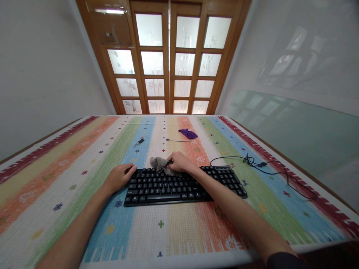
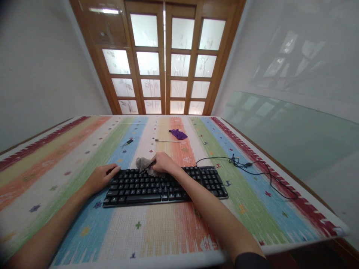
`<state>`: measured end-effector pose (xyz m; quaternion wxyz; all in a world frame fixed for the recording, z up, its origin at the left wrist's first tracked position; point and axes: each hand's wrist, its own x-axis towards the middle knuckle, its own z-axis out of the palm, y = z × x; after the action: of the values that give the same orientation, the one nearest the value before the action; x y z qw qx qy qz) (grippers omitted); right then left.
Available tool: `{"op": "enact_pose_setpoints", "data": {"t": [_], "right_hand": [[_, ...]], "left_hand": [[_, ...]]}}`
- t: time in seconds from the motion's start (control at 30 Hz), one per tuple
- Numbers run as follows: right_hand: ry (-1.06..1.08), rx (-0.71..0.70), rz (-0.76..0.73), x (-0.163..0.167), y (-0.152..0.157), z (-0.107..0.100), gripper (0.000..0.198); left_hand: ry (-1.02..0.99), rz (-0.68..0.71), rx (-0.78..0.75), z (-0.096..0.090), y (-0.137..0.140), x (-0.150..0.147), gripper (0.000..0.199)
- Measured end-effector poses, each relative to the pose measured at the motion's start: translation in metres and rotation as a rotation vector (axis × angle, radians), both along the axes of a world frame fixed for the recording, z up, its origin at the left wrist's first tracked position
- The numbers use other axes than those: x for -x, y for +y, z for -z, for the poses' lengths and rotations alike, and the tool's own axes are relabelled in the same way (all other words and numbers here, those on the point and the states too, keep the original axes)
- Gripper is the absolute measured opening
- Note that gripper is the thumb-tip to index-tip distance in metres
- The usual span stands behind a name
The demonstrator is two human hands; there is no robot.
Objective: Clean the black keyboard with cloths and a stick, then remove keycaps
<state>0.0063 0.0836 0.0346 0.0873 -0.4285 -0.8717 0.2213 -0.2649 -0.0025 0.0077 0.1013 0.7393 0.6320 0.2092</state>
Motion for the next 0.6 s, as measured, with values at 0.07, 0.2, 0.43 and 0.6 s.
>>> {"op": "enact_pose_setpoints", "data": {"t": [0.07,0.2,0.43,0.6], "right_hand": [[0.040,0.060,-0.022,-0.007,0.002,-0.001,0.027],[0.047,0.205,-0.105,-0.025,0.010,-0.003,0.030],[-0.015,0.140,-0.105,-0.032,0.012,-0.006,0.025],[-0.034,0.087,-0.046,-0.027,0.014,-0.003,0.022]], "left_hand": [[0.001,0.000,-0.004,0.001,0.000,0.001,0.049],[-0.005,-0.002,-0.011,0.002,0.000,0.002,0.048],[-0.011,-0.004,-0.017,-0.001,0.000,0.000,0.046],[-0.009,-0.013,-0.008,0.000,0.000,0.000,0.046]]}}
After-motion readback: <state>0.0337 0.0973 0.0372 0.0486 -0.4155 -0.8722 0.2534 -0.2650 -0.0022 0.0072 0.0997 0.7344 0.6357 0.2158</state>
